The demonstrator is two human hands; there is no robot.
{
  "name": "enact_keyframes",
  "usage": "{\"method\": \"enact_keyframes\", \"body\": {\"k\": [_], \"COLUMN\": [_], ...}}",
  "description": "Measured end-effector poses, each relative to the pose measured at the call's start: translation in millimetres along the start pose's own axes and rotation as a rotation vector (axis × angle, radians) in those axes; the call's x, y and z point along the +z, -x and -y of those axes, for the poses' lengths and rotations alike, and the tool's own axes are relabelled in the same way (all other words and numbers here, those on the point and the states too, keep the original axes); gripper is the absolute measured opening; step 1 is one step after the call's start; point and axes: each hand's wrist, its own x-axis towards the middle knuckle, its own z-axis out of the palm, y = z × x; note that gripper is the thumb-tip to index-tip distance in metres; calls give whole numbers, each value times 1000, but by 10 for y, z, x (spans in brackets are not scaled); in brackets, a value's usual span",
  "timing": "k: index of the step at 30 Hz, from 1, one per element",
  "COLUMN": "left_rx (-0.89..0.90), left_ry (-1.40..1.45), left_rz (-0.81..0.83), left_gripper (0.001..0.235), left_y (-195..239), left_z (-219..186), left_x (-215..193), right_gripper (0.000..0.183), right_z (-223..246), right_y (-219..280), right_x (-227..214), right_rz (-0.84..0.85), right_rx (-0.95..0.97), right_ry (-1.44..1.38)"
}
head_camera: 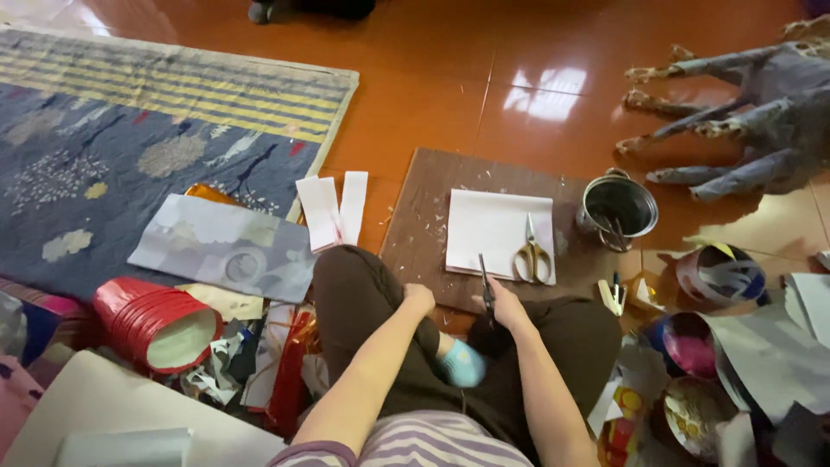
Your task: Folding a large sheet of paper and cutting it into strips using scissors
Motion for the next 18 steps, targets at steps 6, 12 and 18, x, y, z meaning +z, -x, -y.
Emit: {"method": "enact_keyframes", "body": {"k": [6, 12, 18], "left_rx": [-30, 0, 108], "left_ry": [-43, -215, -49], "left_rz": [143, 338, 301], "left_gripper": [49, 65, 53], "left_y": [-43, -167, -493], "left_z": [-75, -74, 4], "left_x": [-111, -190, 218], "right_gripper": [74, 68, 72], "right_z": [94, 194, 2], "right_y": [110, 223, 28], "right_x": [-24, -146, -50], "right_rz": [24, 6, 5], "right_rx": [25, 14, 5], "right_ry": [18, 2, -49]}}
